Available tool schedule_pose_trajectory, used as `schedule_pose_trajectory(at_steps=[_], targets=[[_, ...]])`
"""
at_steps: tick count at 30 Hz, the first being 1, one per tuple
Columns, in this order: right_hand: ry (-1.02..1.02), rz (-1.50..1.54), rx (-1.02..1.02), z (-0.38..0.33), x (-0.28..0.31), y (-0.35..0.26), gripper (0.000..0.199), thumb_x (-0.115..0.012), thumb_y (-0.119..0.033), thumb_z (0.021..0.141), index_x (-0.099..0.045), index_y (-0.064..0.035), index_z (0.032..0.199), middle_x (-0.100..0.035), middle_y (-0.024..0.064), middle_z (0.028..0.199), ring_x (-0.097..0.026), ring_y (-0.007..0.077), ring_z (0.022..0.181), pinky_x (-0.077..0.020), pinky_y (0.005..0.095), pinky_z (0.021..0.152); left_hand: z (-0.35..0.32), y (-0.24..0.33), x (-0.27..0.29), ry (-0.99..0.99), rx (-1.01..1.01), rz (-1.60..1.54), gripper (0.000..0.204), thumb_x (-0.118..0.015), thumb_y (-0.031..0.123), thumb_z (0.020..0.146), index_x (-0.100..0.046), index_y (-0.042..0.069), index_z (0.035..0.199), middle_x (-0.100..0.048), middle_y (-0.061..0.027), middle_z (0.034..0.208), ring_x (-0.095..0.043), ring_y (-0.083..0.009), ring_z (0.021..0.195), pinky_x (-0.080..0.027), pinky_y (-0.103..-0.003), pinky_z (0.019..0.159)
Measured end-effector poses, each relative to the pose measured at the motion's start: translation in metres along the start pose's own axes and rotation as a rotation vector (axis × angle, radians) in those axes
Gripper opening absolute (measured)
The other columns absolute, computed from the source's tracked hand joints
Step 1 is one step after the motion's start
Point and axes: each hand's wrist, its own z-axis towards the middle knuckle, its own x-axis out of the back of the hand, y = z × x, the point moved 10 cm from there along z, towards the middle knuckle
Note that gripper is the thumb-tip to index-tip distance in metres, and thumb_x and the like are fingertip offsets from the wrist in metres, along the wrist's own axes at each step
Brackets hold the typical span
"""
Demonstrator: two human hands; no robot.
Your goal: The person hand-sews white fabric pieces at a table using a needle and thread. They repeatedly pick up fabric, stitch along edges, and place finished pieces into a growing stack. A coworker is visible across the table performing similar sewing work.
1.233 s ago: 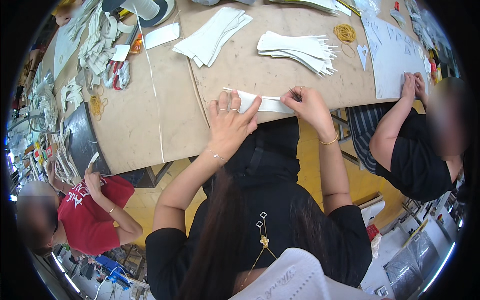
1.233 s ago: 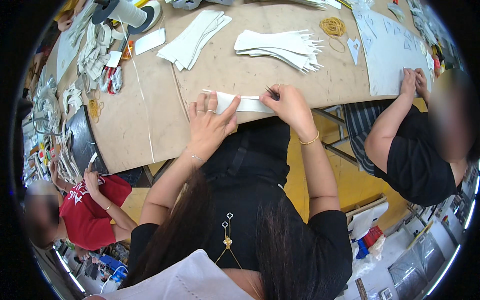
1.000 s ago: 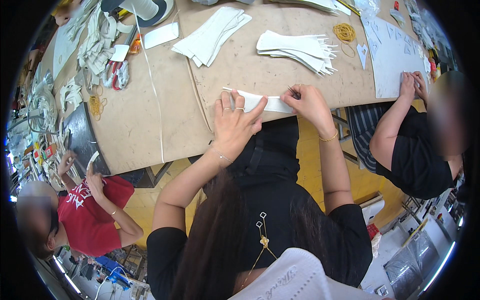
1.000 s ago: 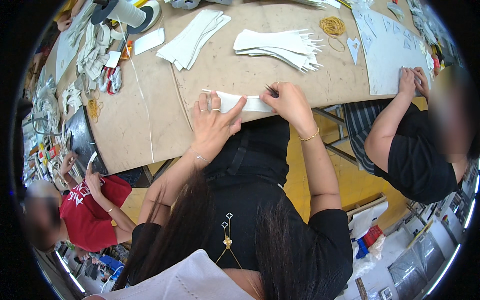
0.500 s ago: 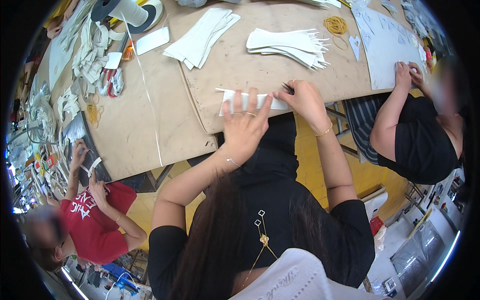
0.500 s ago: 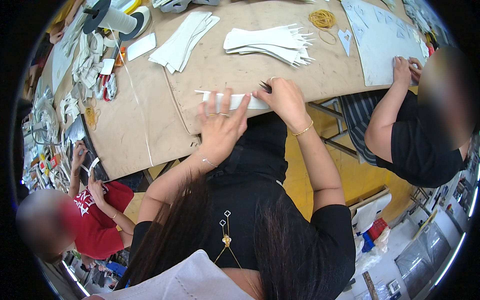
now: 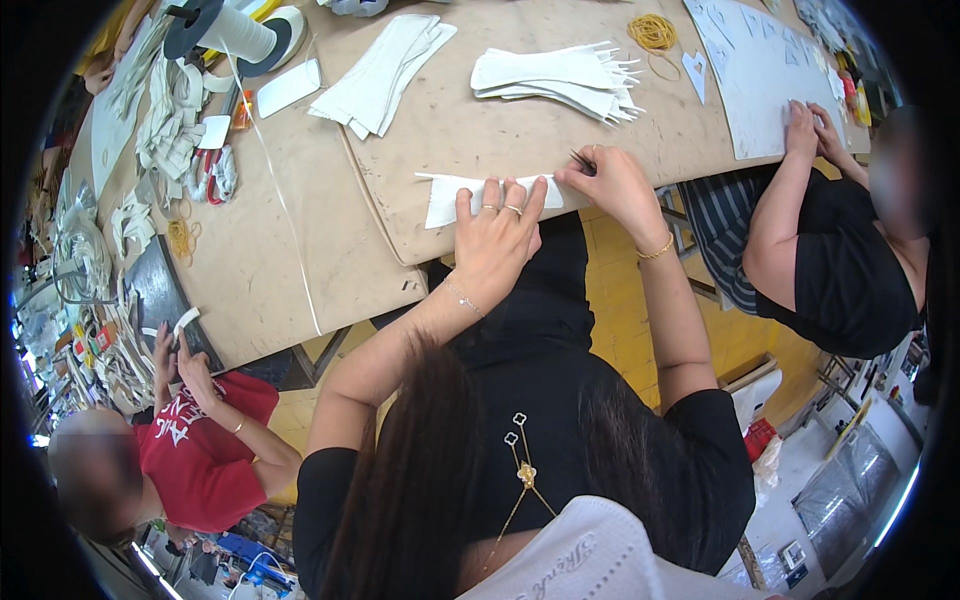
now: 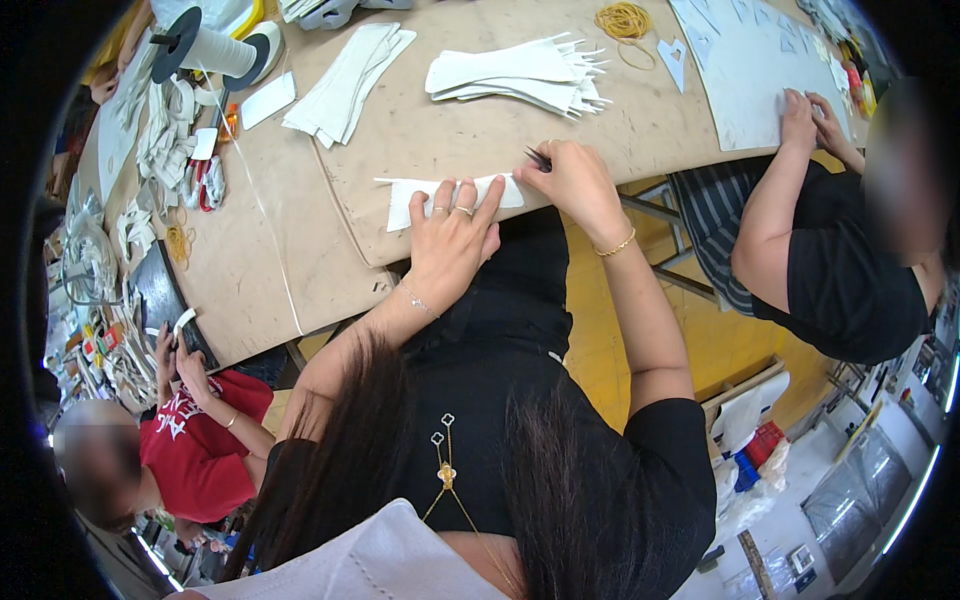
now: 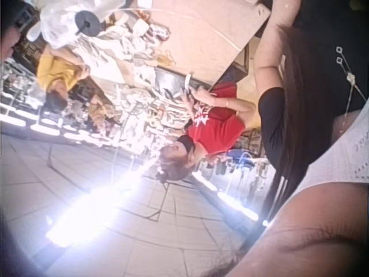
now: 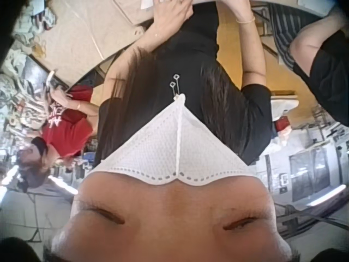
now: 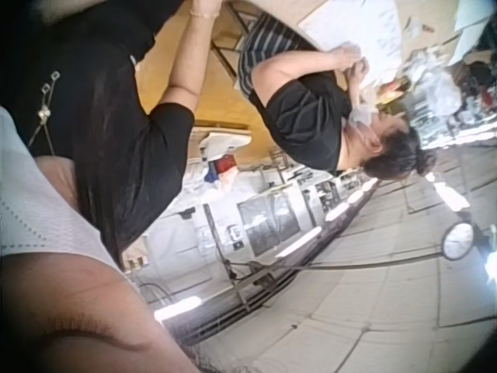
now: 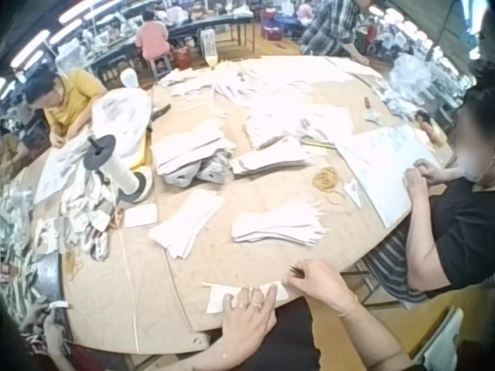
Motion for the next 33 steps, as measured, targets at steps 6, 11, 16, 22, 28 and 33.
schedule_pose_trajectory(at_steps=[6, 11, 16, 22, 28, 33], targets=[[0.218, -0.099, 0.323, -0.037, 0.01, -0.034, 0.014, -0.075, -0.01, 0.082, -0.073, -0.0022, 0.093, -0.066, 0.0134, 0.085, -0.068, 0.0324, 0.076, -0.0538, 0.0413, 0.067, 0.008, -0.001, 0.004, -0.021, -0.018, -0.006, 0.066, -0.075, 0.033, 0.08, -0.052, 0.021, 0.141, -0.057, -0.0051, 0.111, -0.055, -0.0241, 0.109, -0.035, -0.052, 0.094], [0.317, -0.201, 0.38, -0.081, -0.008, -0.037, 0.025, -0.07, -0.003, 0.082, -0.073, -0.0068, 0.107, -0.06, 0.0059, 0.09, -0.066, 0.026, 0.07, -0.0549, 0.0368, 0.062, 0.011, 0.0, 0.006, -0.059, -0.047, -0.015, 0.066, -0.075, 0.035, 0.081, -0.053, 0.021, 0.141, -0.058, -0.0036, 0.11, -0.055, -0.023, 0.106, -0.035, -0.051, 0.093], [0.36, -0.271, 0.389, -0.09, -0.013, -0.037, 0.031, -0.067, -0.002, 0.083, -0.073, -0.006, 0.113, -0.057, 0.0069, 0.087, -0.065, 0.0239, 0.066, -0.0543, 0.0356, 0.06, 0.013, -0.001, 0.008, -0.074, -0.065, -0.005, 0.064, -0.075, 0.036, 0.082, -0.053, 0.021, 0.14, -0.059, -0.0036, 0.109, -0.056, -0.0231, 0.104, -0.034, -0.051, 0.093], [0.346, -0.37, 0.374, -0.09, -0.02, -0.039, 0.03, -0.065, -0.004, 0.085, -0.072, -0.0053, 0.114, -0.056, 0.0066, 0.087, -0.065, 0.0237, 0.066, -0.0546, 0.0356, 0.058, 0.016, 0.0, 0.011, -0.029, -0.102, -0.014, 0.056, -0.072, 0.03, 0.084, -0.057, 0.02, 0.137, -0.059, -0.0041, 0.108, -0.057, -0.0226, 0.101, -0.038, -0.046, 0.089], [0.269, -0.351, 0.415, -0.087, -0.015, -0.038, 0.029, -0.066, -0.007, 0.087, -0.072, -0.0044, 0.116, -0.059, 0.007, 0.088, -0.067, 0.0241, 0.069, -0.0549, 0.0381, 0.06, 0.035, -0.01, 0.005, -0.075, -0.461, -0.071, 0.036, -0.064, 0.023, 0.09, -0.066, 0.021, 0.126, -0.06, -0.0039, 0.099, -0.058, -0.0215, 0.095, -0.042, -0.035, 0.081], [0.205, 0.143, 0.169, -0.043, 0.011, -0.017, 0.026, -0.07, -0.015, 0.092, -0.072, -0.0022, 0.114, -0.067, 0.011, 0.089, -0.067, 0.0194, 0.062, -0.0534, 0.0339, 0.06, 0.042, -0.046, 0.017, -0.029, -0.312, 0.02, 0.026, -0.069, 0.029, 0.087, -0.069, 0.012, 0.106, -0.061, -0.0046, 0.095, -0.059, -0.0207, 0.093, -0.041, -0.036, 0.08]])
